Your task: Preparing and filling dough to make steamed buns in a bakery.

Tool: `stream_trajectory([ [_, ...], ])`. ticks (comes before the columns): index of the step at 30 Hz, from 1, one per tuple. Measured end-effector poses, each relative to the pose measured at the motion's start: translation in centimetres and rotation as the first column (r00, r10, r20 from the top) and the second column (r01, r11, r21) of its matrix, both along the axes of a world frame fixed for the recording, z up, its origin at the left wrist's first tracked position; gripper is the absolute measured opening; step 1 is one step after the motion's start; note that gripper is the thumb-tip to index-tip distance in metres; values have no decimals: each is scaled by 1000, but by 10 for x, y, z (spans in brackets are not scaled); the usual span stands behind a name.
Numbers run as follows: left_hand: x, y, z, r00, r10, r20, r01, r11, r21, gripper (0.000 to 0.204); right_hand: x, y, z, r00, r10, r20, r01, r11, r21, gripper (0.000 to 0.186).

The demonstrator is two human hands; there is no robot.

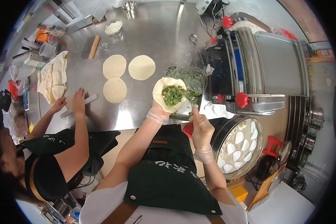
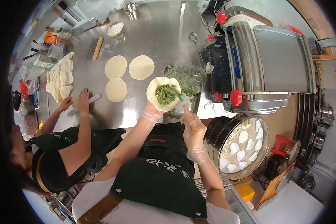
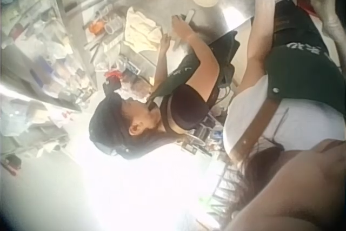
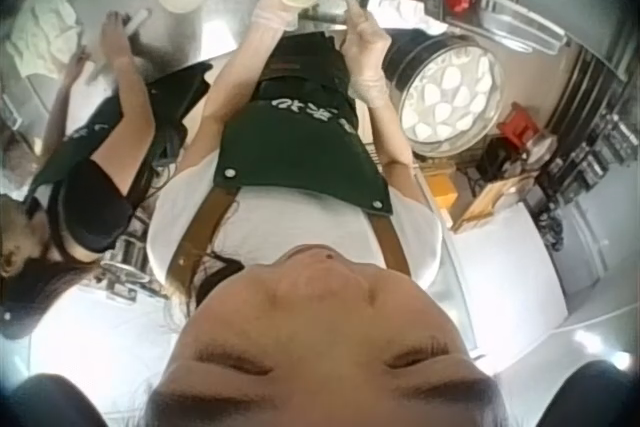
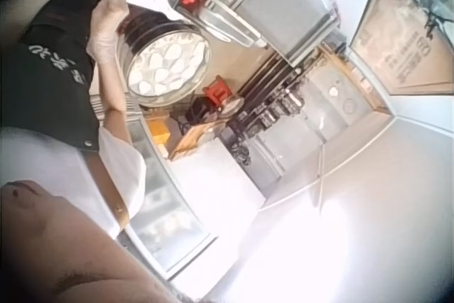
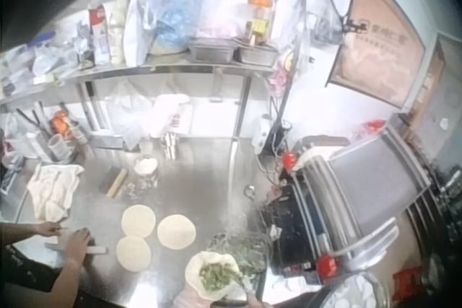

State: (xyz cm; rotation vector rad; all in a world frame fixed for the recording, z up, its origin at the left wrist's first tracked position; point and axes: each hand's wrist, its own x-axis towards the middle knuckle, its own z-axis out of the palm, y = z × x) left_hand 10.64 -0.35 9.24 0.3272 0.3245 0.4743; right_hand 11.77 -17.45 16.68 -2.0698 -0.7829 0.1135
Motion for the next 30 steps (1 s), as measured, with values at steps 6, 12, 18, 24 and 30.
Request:
stream_trajectory([
  [6,2,-5,1,963,-137,234,216,909,-356,26,2,8,-28,749,-33,-661,111,991,76,37],
  [12,-4,-5,3,991,-121,49,130,907,-401,34,0,-7,-12,588,11,-809,74,995,67,45],
  [18,-6,-6,-8,980,-138,142,180,922,-343,38,-6,-3,-16,709,-6,-705,121,986,114,45],
  [24,-3,-13,15,978,-133,158,170,955,-244,39,-9,4,-25,994,-81,-72,88,991,96,35],
  [30,1,-18,33,998,-64,-8,57,935,-350,34,-16,14,-39,925,-13,380,136,944,-299,63],
])
